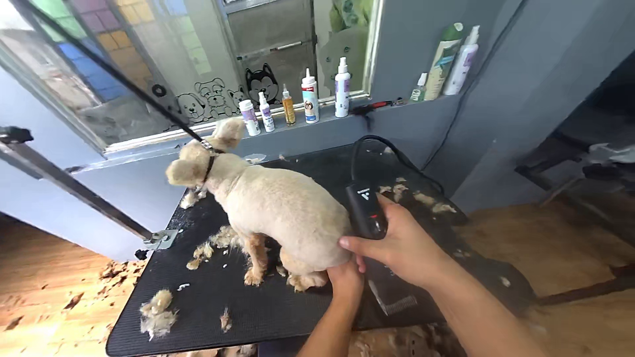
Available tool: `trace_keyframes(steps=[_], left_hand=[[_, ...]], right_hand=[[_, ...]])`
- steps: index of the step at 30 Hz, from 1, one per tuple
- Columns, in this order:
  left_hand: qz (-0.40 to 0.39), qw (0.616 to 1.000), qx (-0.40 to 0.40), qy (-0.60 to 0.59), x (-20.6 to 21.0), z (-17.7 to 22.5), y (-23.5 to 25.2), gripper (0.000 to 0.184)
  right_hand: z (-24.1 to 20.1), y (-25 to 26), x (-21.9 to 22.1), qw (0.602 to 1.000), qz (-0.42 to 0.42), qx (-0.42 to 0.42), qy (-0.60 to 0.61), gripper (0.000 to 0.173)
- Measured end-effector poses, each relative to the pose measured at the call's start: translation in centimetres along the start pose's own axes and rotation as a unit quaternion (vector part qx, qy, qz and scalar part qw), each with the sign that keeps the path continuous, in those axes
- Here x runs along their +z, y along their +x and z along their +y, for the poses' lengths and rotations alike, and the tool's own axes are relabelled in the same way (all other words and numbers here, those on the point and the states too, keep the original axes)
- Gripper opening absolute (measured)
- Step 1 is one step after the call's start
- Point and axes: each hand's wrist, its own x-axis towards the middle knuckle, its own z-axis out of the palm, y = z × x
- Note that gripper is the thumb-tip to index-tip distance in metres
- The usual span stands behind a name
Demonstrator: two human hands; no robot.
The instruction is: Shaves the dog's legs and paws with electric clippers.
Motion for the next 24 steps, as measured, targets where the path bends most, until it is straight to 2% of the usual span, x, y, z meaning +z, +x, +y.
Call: trace_keyframes(steps=[3,5,7,9,13,16,18,20,21,24], left_hand=[[-0.015,0.997,-0.008,-0.081,1.2,0.5,0.0,0.018],[-0.012,0.995,-0.014,-0.099,2.8,1.5,-0.1,0.015],[0.029,0.997,-0.034,-0.065,4.3,2.0,-0.1,0.017],[0.052,0.994,-0.070,-0.069,5.4,2.3,-0.3,0.028],[0.065,0.972,-0.171,-0.145,8.1,5.5,-1.0,0.038],[0.050,0.959,-0.237,-0.147,9.0,8.0,-1.4,0.046],[0.035,0.962,-0.235,-0.132,9.3,9.1,-1.5,0.044],[0.019,0.968,-0.224,-0.112,9.2,10.1,-1.4,0.040],[-0.005,0.971,-0.221,-0.095,8.8,10.6,-1.1,0.042],[-0.112,0.979,-0.169,0.032,5.9,12.7,1.3,0.042]], right_hand=[[0.3,-0.3,-1.2,0.997,-0.033,0.003,0.065,0.044],[0.4,-1.0,-2.7,0.988,-0.041,0.021,0.144,0.034],[1.1,-2.1,-4.7,0.975,-0.027,0.038,0.219,0.043],[2.5,-3.6,-6.9,0.961,0.022,0.026,0.276,0.048],[6.6,-6.8,-10.8,0.913,0.172,-0.029,0.369,0.032],[10.1,-8.4,-12.3,0.861,0.242,-0.033,0.446,0.040],[11.7,-9.2,-11.9,0.876,0.253,-0.009,0.410,0.052],[12.9,-9.3,-10.2,0.906,0.247,0.002,0.343,0.080],[13.2,-9.1,-9.2,0.916,0.239,0.004,0.321,0.086],[13.4,-7.4,-6.1,0.925,0.224,0.015,0.308,0.082]])
